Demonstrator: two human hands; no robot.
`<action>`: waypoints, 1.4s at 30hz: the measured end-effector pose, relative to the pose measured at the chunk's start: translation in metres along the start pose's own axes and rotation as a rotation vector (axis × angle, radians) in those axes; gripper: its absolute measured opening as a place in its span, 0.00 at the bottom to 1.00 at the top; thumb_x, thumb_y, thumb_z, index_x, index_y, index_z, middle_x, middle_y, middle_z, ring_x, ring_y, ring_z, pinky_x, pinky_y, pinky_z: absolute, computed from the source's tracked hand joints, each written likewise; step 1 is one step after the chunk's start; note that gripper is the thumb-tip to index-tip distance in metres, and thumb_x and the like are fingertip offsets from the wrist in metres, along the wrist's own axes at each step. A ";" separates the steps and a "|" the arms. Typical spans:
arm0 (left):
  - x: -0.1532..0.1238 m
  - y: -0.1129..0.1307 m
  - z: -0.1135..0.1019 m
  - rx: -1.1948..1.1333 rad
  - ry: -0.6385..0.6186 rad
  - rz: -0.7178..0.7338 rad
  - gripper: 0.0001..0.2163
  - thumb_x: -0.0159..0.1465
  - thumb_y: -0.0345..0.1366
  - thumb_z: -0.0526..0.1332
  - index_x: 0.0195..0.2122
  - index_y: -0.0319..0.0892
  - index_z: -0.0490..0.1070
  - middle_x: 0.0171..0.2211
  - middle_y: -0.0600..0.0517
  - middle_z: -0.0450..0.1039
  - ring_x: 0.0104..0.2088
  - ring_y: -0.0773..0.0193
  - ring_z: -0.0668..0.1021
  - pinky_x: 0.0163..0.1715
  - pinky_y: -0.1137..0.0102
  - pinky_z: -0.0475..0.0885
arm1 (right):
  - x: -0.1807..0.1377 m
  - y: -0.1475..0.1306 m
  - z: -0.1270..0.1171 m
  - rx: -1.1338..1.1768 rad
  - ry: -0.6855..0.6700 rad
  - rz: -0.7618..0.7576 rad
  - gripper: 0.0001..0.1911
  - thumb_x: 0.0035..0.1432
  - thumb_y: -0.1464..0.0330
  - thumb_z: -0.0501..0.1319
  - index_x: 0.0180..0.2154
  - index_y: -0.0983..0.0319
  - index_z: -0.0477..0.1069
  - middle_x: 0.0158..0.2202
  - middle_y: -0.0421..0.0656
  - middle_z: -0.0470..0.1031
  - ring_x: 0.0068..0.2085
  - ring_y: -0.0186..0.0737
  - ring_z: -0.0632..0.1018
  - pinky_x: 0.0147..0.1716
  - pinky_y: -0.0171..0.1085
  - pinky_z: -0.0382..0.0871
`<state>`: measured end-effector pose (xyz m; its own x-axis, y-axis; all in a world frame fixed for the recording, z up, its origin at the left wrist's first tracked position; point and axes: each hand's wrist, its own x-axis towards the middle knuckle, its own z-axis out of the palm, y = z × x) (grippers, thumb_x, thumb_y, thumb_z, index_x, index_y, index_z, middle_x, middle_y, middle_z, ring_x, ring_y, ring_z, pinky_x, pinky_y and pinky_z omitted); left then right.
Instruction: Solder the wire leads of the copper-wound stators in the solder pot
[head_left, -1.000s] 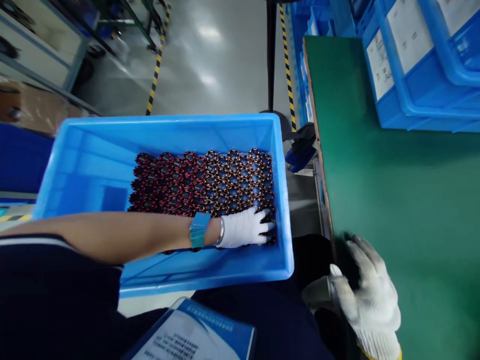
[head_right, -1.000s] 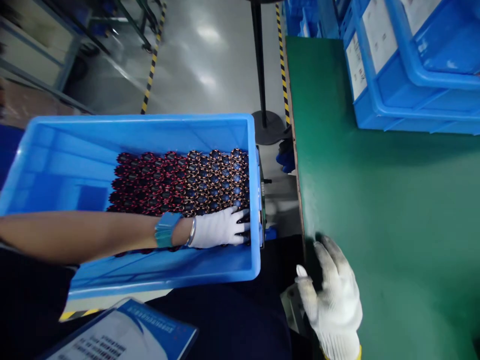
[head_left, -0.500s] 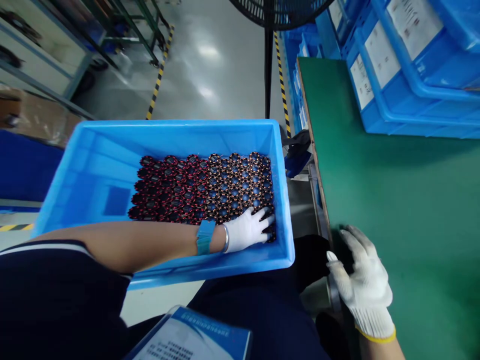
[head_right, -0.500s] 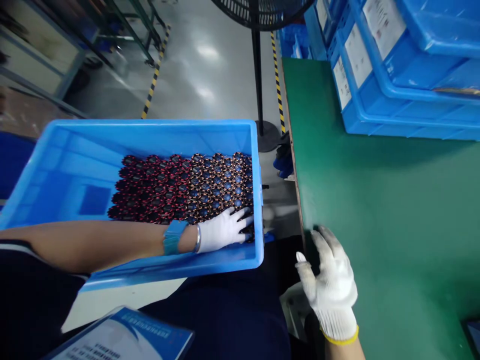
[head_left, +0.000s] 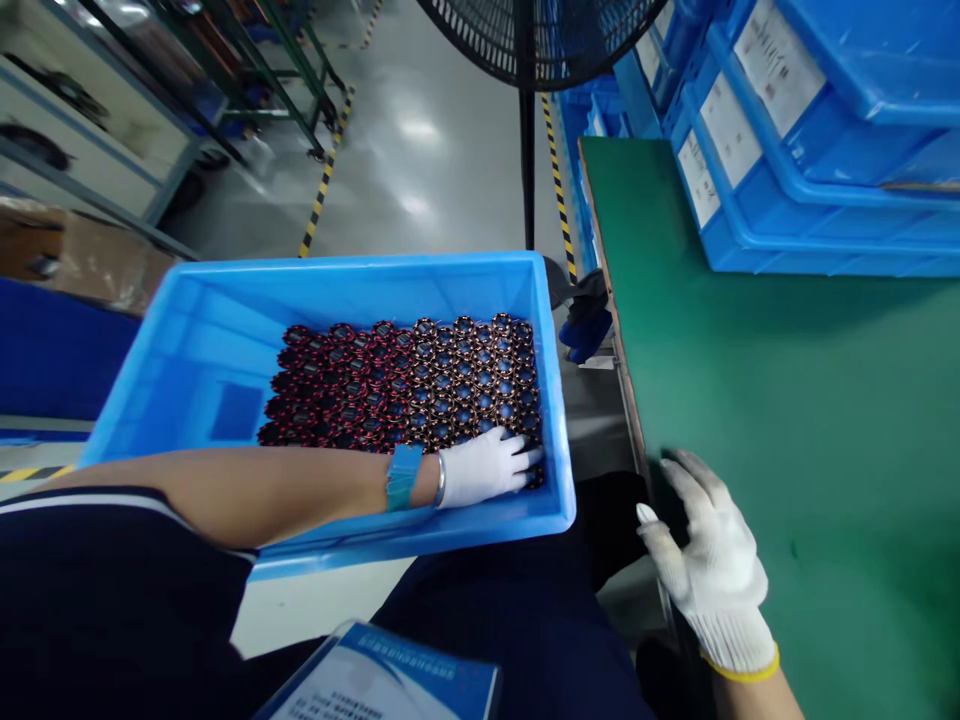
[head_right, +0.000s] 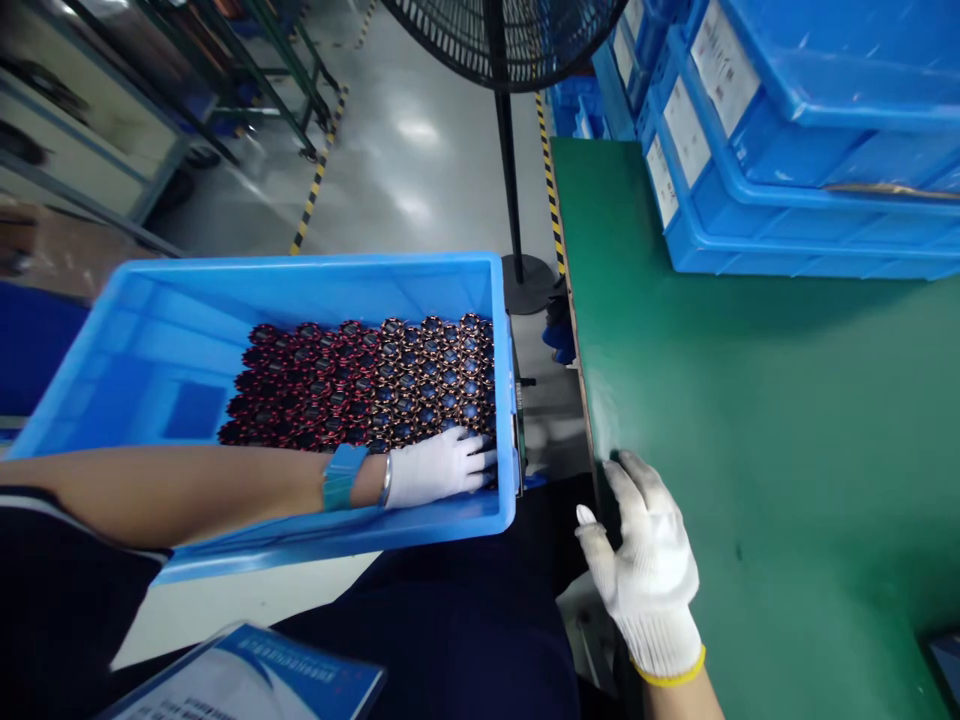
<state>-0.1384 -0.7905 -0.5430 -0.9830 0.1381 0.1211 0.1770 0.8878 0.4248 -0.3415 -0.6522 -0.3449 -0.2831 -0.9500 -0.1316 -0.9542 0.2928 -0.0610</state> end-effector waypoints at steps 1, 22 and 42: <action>0.000 0.000 -0.001 0.000 -0.010 0.002 0.08 0.67 0.34 0.54 0.43 0.45 0.71 0.55 0.46 0.68 0.46 0.55 0.71 0.37 0.61 0.64 | 0.000 0.000 0.000 0.003 0.002 0.000 0.26 0.60 0.58 0.58 0.57 0.61 0.64 0.58 0.51 0.67 0.56 0.53 0.71 0.52 0.53 0.71; -0.007 0.012 -0.001 -0.014 -0.143 -0.157 0.14 0.67 0.33 0.53 0.52 0.52 0.68 0.60 0.43 0.63 0.46 0.48 0.73 0.37 0.55 0.69 | -0.001 0.003 0.000 -0.002 -0.025 0.017 0.26 0.61 0.57 0.57 0.57 0.61 0.63 0.58 0.50 0.66 0.57 0.53 0.70 0.52 0.51 0.70; 0.005 0.011 -0.003 -0.130 -0.219 -0.146 0.11 0.68 0.39 0.54 0.47 0.51 0.73 0.56 0.42 0.67 0.48 0.44 0.72 0.41 0.47 0.65 | 0.002 0.003 0.000 -0.009 -0.034 0.004 0.26 0.61 0.56 0.57 0.57 0.61 0.63 0.57 0.51 0.67 0.56 0.55 0.71 0.50 0.52 0.71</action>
<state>-0.1408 -0.7818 -0.5352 -0.9832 0.1166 -0.1404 0.0234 0.8433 0.5369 -0.3449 -0.6534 -0.3457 -0.2835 -0.9446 -0.1653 -0.9540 0.2953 -0.0512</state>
